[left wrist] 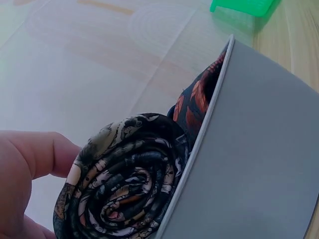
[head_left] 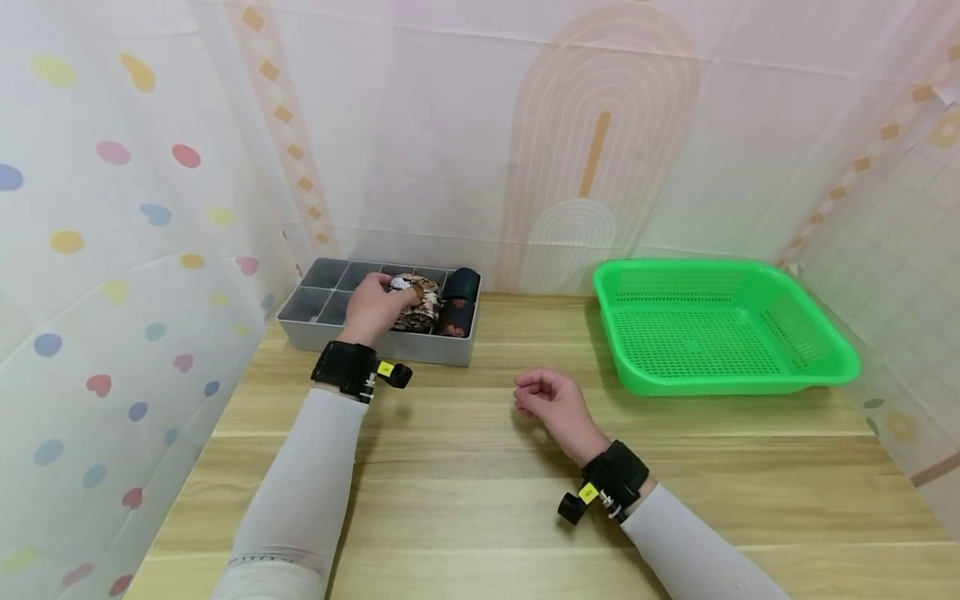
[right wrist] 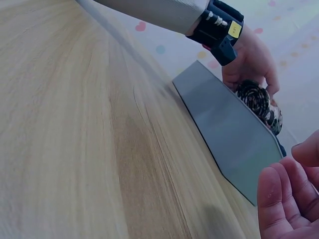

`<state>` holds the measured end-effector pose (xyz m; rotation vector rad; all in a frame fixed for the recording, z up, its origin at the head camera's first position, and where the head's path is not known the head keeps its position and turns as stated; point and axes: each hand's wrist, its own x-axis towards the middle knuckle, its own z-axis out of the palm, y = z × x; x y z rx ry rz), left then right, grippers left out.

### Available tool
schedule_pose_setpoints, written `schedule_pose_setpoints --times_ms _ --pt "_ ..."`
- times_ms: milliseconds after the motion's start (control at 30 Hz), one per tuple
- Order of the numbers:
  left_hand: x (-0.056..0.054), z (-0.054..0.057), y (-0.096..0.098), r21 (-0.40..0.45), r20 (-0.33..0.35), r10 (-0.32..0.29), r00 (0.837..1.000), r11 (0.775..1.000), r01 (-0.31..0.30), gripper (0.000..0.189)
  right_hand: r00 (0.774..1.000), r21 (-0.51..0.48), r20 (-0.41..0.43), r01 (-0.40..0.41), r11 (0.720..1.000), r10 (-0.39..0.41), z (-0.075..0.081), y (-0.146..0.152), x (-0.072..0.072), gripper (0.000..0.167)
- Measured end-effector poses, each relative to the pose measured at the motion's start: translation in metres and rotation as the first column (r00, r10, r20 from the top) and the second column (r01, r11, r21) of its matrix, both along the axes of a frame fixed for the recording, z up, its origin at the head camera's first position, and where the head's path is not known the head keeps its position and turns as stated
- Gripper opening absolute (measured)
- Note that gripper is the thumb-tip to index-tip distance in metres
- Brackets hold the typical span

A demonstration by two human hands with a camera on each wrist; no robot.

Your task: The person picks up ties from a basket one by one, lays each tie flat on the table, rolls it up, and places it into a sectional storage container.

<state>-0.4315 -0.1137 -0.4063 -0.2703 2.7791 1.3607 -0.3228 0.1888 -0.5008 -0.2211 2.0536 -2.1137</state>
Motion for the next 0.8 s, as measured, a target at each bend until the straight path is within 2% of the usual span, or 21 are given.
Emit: schedule_pose_setpoints --times_ms 300,467,600,800 --pt "0.0 -0.003 0.001 -0.104 -0.085 0.021 0.996 0.994 -0.03 0.069 1.0 0.014 -0.013 -0.013 1.0 0.013 0.002 -0.001 0.002 0.031" --pt "0.002 -0.003 0.005 -0.167 -0.113 0.014 0.994 0.985 -0.033 0.062 1.0 0.022 -0.014 -0.02 1.0 0.02 0.001 -0.001 0.002 0.029" --pt "0.003 -0.003 0.008 -0.241 -0.129 -0.014 0.992 0.97 -0.018 0.056 1.0 0.02 -0.011 -0.023 1.0 0.024 0.002 -0.002 0.003 0.029" --pt "0.004 -0.005 0.015 -0.352 -0.141 -0.061 0.988 0.936 0.007 0.054 0.999 0.031 -0.023 -0.029 0.999 0.029 -0.001 -0.002 0.003 0.028"
